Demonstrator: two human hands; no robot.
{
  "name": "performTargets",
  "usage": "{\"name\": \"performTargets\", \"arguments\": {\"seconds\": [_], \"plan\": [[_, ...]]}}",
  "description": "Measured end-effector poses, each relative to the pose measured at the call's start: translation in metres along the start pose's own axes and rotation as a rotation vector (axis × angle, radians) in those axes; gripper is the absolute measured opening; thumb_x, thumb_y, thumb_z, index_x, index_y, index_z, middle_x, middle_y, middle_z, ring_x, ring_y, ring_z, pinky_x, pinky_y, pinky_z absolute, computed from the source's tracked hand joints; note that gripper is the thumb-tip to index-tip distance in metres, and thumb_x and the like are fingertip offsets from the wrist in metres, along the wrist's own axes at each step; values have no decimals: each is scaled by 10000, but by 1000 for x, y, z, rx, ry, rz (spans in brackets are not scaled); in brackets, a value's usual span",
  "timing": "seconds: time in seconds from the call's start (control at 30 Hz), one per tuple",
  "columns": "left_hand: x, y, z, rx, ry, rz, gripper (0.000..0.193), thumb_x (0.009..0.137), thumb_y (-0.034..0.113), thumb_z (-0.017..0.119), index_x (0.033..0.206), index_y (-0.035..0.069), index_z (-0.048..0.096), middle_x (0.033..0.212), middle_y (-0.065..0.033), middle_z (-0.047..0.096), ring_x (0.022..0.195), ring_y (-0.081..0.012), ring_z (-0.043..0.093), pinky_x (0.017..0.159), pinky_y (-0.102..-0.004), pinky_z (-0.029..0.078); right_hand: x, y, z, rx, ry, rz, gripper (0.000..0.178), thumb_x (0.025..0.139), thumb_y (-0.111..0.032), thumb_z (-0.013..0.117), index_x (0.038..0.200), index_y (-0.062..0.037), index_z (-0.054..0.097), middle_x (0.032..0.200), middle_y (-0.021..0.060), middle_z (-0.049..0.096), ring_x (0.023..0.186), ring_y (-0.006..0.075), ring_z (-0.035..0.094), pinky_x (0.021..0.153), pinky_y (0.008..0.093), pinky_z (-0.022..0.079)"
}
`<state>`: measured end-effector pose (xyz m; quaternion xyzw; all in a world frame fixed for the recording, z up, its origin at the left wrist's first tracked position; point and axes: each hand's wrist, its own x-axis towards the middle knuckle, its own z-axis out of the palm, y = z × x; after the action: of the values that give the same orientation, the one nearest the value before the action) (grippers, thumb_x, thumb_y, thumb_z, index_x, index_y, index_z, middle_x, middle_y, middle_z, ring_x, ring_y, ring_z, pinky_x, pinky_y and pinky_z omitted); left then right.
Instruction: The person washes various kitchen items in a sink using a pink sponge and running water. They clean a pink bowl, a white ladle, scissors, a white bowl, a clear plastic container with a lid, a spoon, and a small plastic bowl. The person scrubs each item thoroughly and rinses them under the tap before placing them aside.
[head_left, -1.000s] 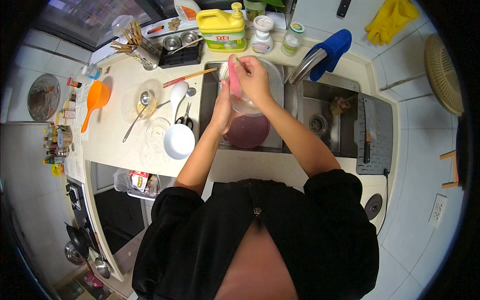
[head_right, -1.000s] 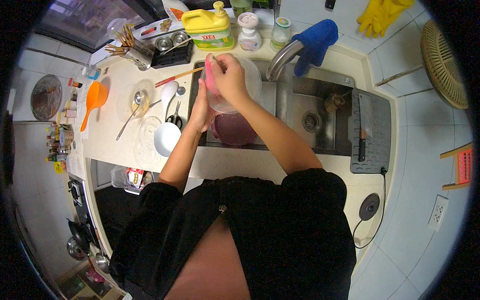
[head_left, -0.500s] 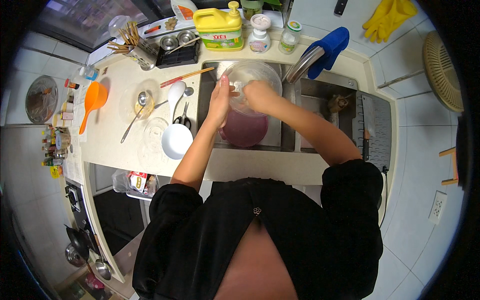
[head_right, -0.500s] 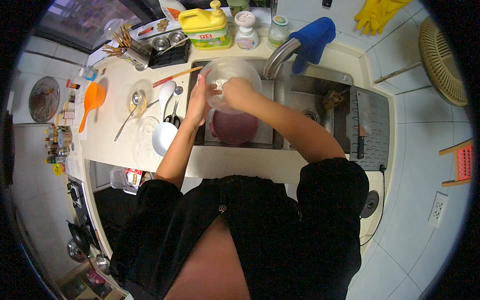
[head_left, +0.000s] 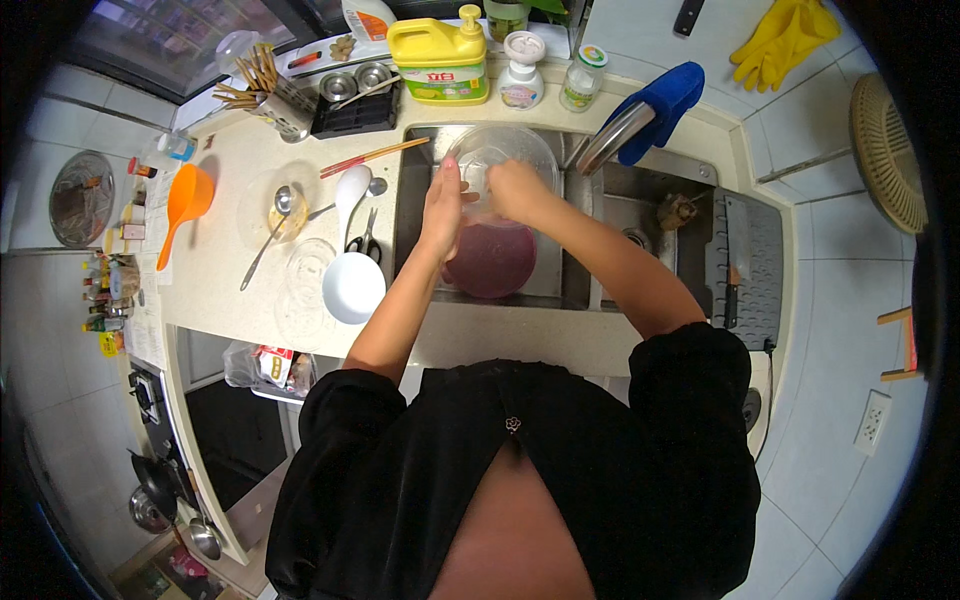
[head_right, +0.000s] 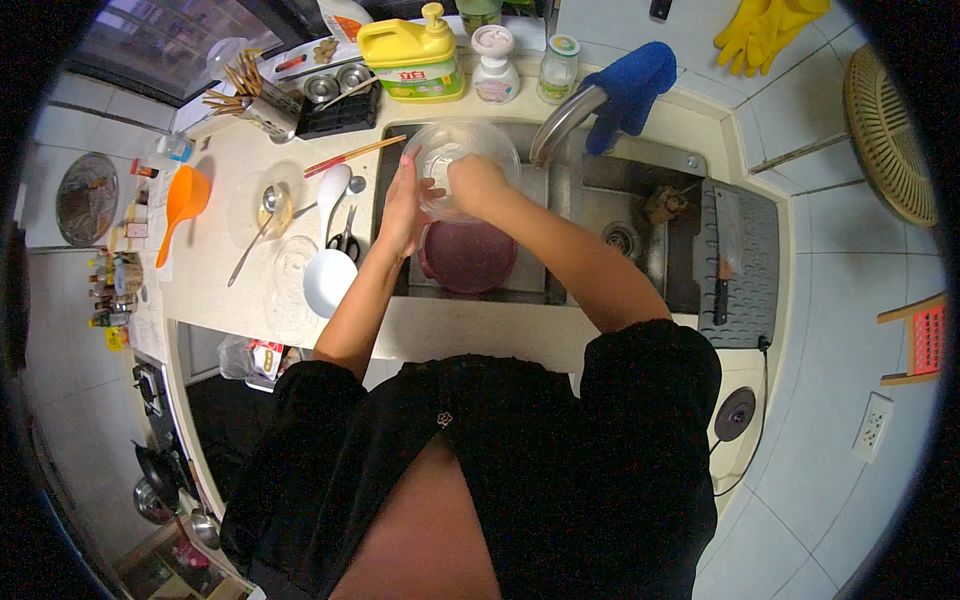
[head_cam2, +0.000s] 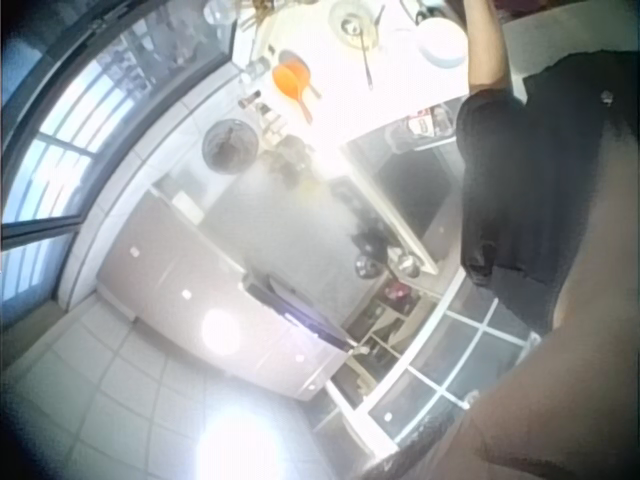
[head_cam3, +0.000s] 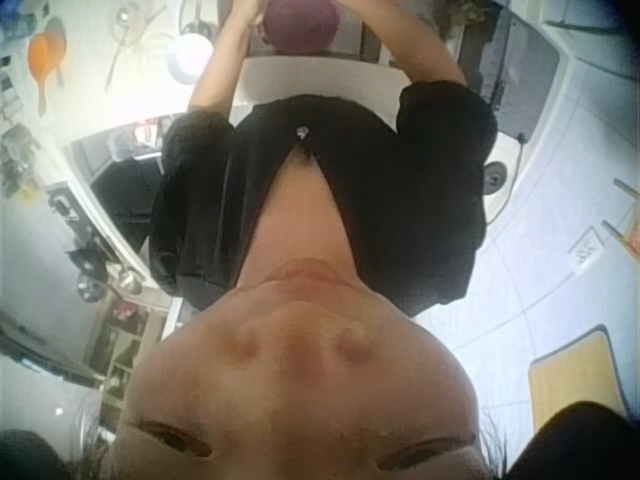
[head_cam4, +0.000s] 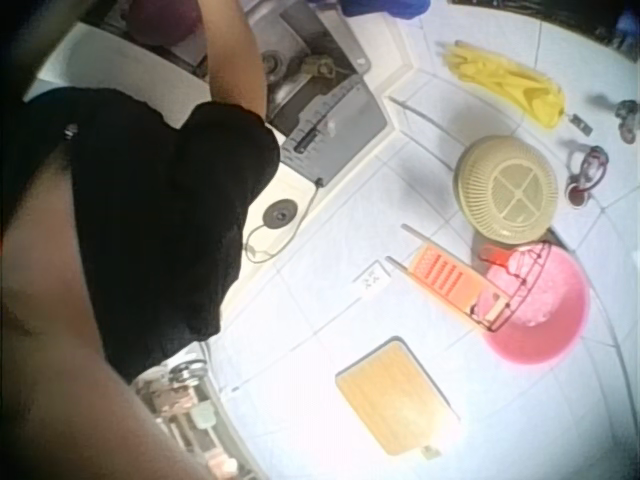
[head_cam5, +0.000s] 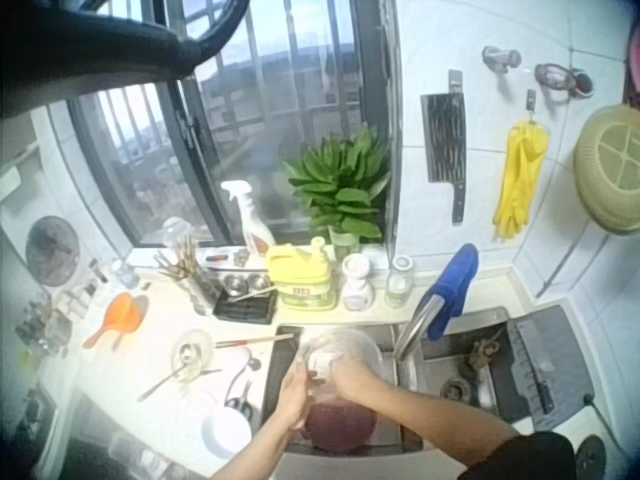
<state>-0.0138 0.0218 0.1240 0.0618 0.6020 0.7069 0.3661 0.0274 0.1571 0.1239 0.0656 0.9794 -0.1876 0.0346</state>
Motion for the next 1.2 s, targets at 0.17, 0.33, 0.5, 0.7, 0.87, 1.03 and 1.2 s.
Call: {"name": "performTargets", "arguments": {"seconds": [0.17,0.33,0.5,0.7,0.87,1.03,1.2], "plan": [[11,-16,3,-25,-102,154,643,872,569,352,1355,154,261,985,-95,439,886,-199,477,784,-390,452,2,4,27,419,349,-29,142,656,-141,627,731,-21,634,741,213,596,725,359,594,604,404,481],[-7,-5,9,335,103,155,511,908,438,395,1318,135,367,1090,-121,465,928,-227,462,839,-325,386,4,24,20,1316,160,350,240,797,-221,602,958,-44,584,920,110,629,778,228,618,666,354,492],[-7,-29,-4,717,55,505,437,893,327,482,1250,75,453,1146,-169,484,1034,-272,448,957,-325,307,-26,10,31,2207,-172,260,371,851,-298,548,1135,-65,497,1054,53,573,958,157,551,800,343,462],[-18,-48,-25,-263,250,-174,528,867,391,506,1245,41,388,1197,-165,455,1081,-287,470,930,-421,370,-40,27,59,2367,102,362,258,853,-198,516,1064,-48,518,996,61,577,905,174,557,749,333,464],[-21,-69,-25,-1195,-201,-317,395,818,260,589,1090,-1,470,1255,-197,431,1199,-360,377,1024,-494,285,-51,24,72,2563,74,377,237,857,-202,514,1051,-66,522,996,64,585,891,178,559,717,313,460],[6,-43,-28,-1161,-127,2,253,780,-117,478,994,17,464,1284,-213,385,1234,-324,339,1029,-521,282,-79,47,101,2301,-201,690,242,846,-231,559,1014,-57,547,992,52,580,880,169,558,739,311,461],[-5,-19,-27,-735,-319,34,602,674,-208,383,1212,63,371,1361,-204,274,1269,-345,284,1006,-518,297,-89,4,43,1191,587,245,155,812,-160,600,926,-57,590,970,59,570,886,197,566,760,295,454]]}}
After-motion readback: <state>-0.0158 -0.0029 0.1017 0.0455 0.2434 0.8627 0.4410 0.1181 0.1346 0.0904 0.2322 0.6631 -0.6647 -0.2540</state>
